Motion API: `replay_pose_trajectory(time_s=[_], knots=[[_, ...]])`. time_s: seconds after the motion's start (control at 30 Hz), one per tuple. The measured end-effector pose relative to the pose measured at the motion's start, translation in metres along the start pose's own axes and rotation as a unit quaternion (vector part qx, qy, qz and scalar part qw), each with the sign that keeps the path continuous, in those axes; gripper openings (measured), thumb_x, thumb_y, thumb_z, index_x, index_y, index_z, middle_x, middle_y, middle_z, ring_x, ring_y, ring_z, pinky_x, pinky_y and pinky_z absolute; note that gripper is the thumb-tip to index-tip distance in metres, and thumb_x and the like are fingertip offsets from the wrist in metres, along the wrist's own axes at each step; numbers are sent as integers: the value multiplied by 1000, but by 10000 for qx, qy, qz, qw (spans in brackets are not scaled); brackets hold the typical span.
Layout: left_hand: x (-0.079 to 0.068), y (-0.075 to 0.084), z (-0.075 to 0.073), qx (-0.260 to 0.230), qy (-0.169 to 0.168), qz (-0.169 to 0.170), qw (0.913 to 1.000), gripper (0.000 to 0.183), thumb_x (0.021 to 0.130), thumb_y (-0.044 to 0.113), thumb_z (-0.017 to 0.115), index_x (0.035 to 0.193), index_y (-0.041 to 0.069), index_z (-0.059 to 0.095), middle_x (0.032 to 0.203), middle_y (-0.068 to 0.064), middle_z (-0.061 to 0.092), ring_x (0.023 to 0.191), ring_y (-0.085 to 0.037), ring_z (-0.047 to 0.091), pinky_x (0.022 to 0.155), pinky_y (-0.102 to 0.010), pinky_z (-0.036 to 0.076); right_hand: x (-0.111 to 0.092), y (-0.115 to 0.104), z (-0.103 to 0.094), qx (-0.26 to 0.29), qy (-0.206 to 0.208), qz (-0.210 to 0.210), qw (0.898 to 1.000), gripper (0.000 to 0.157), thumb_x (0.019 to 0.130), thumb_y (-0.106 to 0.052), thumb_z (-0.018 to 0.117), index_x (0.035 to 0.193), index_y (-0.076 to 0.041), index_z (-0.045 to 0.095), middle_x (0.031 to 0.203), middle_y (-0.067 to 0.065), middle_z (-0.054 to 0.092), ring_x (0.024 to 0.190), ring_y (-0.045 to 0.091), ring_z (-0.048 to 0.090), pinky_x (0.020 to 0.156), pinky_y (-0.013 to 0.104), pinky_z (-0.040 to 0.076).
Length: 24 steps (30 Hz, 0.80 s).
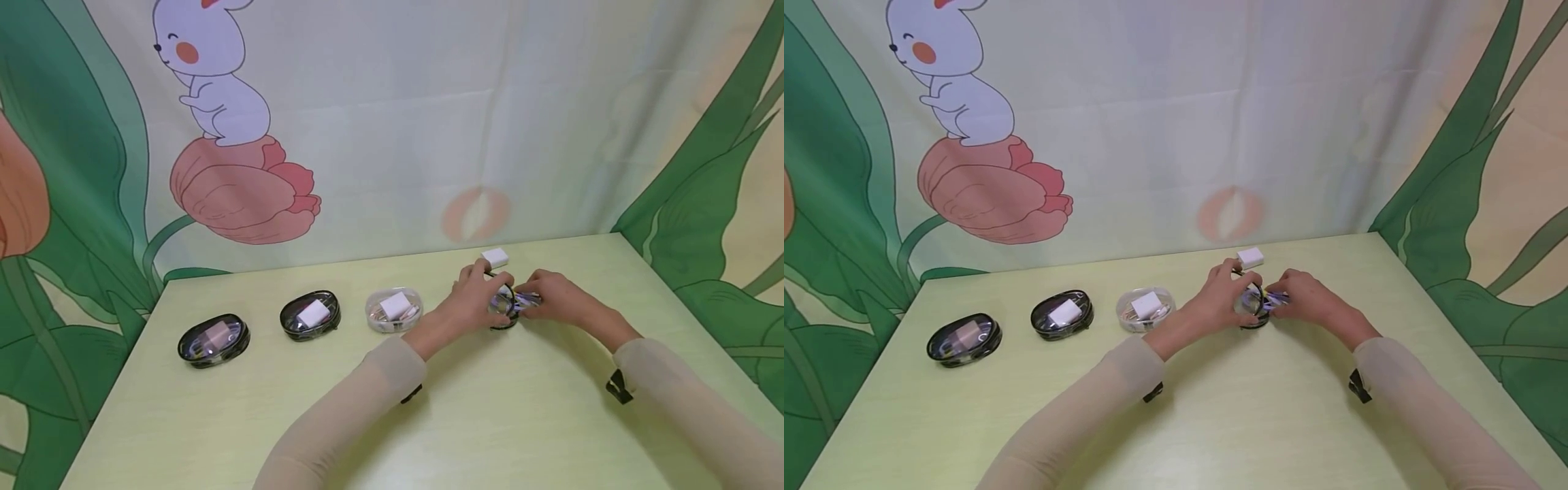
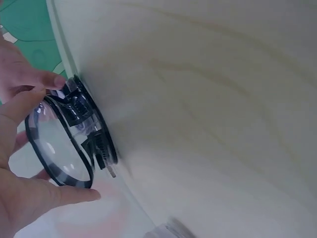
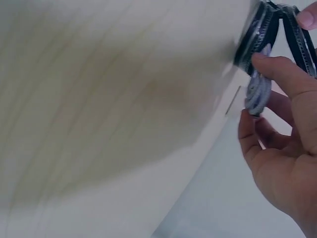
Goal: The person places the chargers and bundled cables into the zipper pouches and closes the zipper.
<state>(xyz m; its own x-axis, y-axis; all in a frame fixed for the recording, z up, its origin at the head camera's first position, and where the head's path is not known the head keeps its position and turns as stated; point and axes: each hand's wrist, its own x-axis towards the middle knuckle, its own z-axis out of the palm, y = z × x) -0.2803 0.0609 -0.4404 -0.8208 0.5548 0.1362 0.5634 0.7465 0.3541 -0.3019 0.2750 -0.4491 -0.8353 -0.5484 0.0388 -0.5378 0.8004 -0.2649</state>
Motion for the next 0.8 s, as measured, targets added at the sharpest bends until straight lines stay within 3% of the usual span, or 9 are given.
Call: replay_pose_trajectory(time_s=[0.2, 0.43, 0.63, 0.8], knots=[[-2, -6, -1, -143, 20, 384, 9992, 59, 78, 39, 77, 127, 32, 47, 140, -9, 26, 130, -32, 31, 101, -45, 38, 6, -7, -6, 27, -255, -89, 9996, 41, 77, -19, 76, 112, 1, 68, 94, 13, 62, 80, 21, 54, 68, 34, 46], [-1, -8, -1, -187, 96, 849, 9962, 50, 83, 28, 74, 124, 25, 47, 129, -9, 32, 110, -26, 43, 83, -30, 46, 15, -16, -3, 752, -417, 318, 9958, 24, 76, -18, 76, 89, 0, 66, 80, 6, 60, 66, 14, 50, 59, 27, 43], [2, -11, -2, 149, -368, 255, 9989, 78, 82, 44, 70, 146, 28, 28, 148, -11, 25, 131, -33, 34, 93, -40, 47, 15, -15, 6, 785, -342, 131, 9962, 20, 76, -17, 77, 89, -5, 67, 81, 3, 61, 68, 13, 55, 61, 28, 47], [8, -13, -2, 495, -630, 104, 9967, 91, 80, 51, 69, 151, 31, 16, 153, -12, 21, 134, -38, 29, 98, -47, 43, 16, -14, 8, 578, -165, -84, 9982, 23, 74, -18, 79, 91, -5, 69, 85, 5, 61, 71, 14, 55, 63, 31, 48]])
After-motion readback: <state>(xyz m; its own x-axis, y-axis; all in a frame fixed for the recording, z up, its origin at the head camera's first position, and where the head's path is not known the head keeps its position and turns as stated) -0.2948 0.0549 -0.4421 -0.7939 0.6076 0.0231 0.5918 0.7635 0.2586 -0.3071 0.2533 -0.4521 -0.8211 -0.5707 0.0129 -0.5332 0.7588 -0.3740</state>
